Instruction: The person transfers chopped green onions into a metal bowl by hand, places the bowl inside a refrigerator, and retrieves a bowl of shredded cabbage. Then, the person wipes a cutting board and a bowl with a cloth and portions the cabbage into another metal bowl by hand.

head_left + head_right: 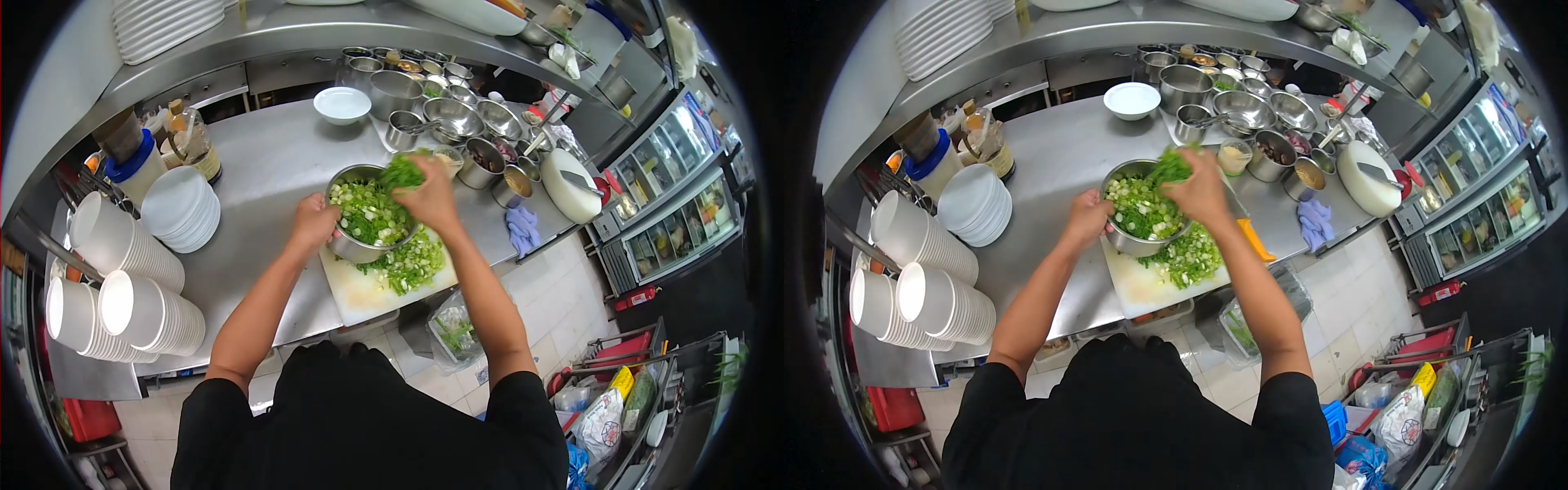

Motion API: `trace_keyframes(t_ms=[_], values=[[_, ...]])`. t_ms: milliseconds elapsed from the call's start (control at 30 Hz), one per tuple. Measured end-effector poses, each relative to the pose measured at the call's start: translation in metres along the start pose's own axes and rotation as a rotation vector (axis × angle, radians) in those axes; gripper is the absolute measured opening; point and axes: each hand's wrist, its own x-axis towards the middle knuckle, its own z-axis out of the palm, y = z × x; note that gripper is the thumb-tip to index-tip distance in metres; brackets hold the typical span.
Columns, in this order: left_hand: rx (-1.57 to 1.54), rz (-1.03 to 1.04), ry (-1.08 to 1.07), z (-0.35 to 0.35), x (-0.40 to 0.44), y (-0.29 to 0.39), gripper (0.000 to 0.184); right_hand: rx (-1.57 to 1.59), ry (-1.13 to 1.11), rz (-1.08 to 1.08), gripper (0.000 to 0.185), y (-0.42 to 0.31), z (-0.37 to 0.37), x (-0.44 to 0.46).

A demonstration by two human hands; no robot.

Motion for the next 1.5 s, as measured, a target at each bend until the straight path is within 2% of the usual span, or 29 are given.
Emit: trace_keyframes(t_ms=[33,67,133,167,233,267,333,367,400,467,533,600,633,700,733,800,833,900,933,1000,1067,1133,1167,1200,1267,1300,1400,1500], values=[[-0.018,-0.018,-0.003,0.005,-0.001,0.002,0.005,-0.048,-0.057,-0.02,0.065,-0.01,0.01,-0.002],[-0.04,-0.034,-0.002,0.007,-0.002,0.004,0.005,0.031,-0.169,0.058,0.067,-0.022,0.017,-0.006],[-0.067,-0.03,-0.001,0.004,-0.003,0.003,0.006,-0.109,-0.379,0.103,0.069,-0.035,0.036,-0.01],[-0.082,-0.008,-0.008,-0.001,-0.005,0.002,0.007,-0.114,-0.387,0.087,0.069,-0.043,0.044,-0.013],[-0.096,0.011,0.005,-0.014,-0.013,-0.006,0.008,-0.322,-0.538,0.132,0.076,-0.068,0.055,-0.018],[-0.124,0.003,0.022,-0.024,-0.016,-0.01,0.009,-0.314,-0.545,0.116,0.076,-0.074,0.063,-0.016],[-0.152,-0.013,0.069,-0.046,-0.027,-0.017,0.011,-0.333,-0.735,0.113,0.085,-0.088,0.081,-0.018],[-0.153,-0.008,0.099,-0.059,-0.032,-0.021,0.012,-0.316,-0.811,0.112,0.096,-0.094,0.089,-0.015],[-0.154,-0.006,0.13,-0.073,-0.038,-0.024,0.014,-0.301,-0.828,0.091,0.096,-0.1,0.094,-0.01],[-0.163,-0.013,0.175,-0.098,-0.053,-0.022,0.015,-0.005,-0.998,-0.007,0.107,-0.107,0.102,0.004],[-0.182,-0.012,0.224,-0.122,-0.063,-0.022,0.016,0.035,-1.057,-0.017,0.105,-0.129,0.101,0.017],[-0.136,0.011,0.282,-0.143,-0.073,-0.027,0.017,0.136,-1.024,-0.089,0.088,-0.135,0.109,0.024],[-0.142,0.008,0.307,-0.153,-0.078,-0.031,0.017,0.14,-1.042,-0.108,0.088,-0.136,0.116,0.024],[-0.145,0.003,0.331,-0.166,-0.085,-0.038,0.017,0.265,-0.957,-0.155,0.065,-0.135,0.128,0.021],[-0.14,0.001,0.332,-0.17,-0.087,-0.039,0.017,0.271,-0.956,-0.153,0.065,-0.138,0.133,0.017],[-0.173,-0.017,0.366,-0.175,-0.09,-0.04,0.018,0.278,-0.735,0.074,0.039,-0.145,0.139,0.009],[-0.166,-0.016,0.352,-0.176,-0.09,-0.041,0.018,0.278,-0.723,0.084,0.039,-0.141,0.145,0.006],[-0.184,-0.032,0.375,-0.179,-0.09,-0.046,0.019,0.521,-0.579,0.363,0.02,-0.125,0.159,0.001],[-0.175,-0.035,0.348,-0.181,-0.088,-0.052,0.019,0.517,-0.557,0.383,0.02,-0.121,0.154,-0.001],[-0.244,-0.024,0.377,-0.188,-0.082,-0.07,0.017,0.831,-0.481,0.568,0.02,-0.109,0.14,-0.008],[-0.298,-0.011,0.37,-0.197,-0.074,-0.087,0.017,0.747,-0.35,0.613,0.018,-0.089,0.119,-0.017],[-0.188,-0.024,0.377,-0.198,-0.077,-0.082,0.017,0.402,-0.118,0.337,0.018,-0.061,0.106,-0.03],[-0.177,-0.02,0.376,-0.201,-0.074,-0.089,0.017,0.157,-0.15,0.379,0.025,-0.053,0.094,-0.035],[-0.166,-0.016,0.379,-0.205,-0.071,-0.096,0.017,0.141,-0.129,0.399,0.025,-0.037,0.096,-0.042],[-0.173,-0.048,0.343,-0.214,-0.07,-0.107,0.016,-0.192,-0.393,0.227,0.034,0.011,0.118,-0.067],[-0.181,-0.07,0.34,-0.214,-0.066,-0.106,0.016,-0.268,-0.337,0.193,0.03,0.011,0.117,-0.072],[-0.212,-0.052,0.346,-0.213,-0.067,-0.114,0.014,-0.16,-0.168,0.2,0.02,0.02,0.095,-0.065],[-0.291,-0.067,0.306,-0.217,-0.077,-0.109,0.012,-0.015,-0.179,0.271,0.018,0.009,0.07,-0.057]])
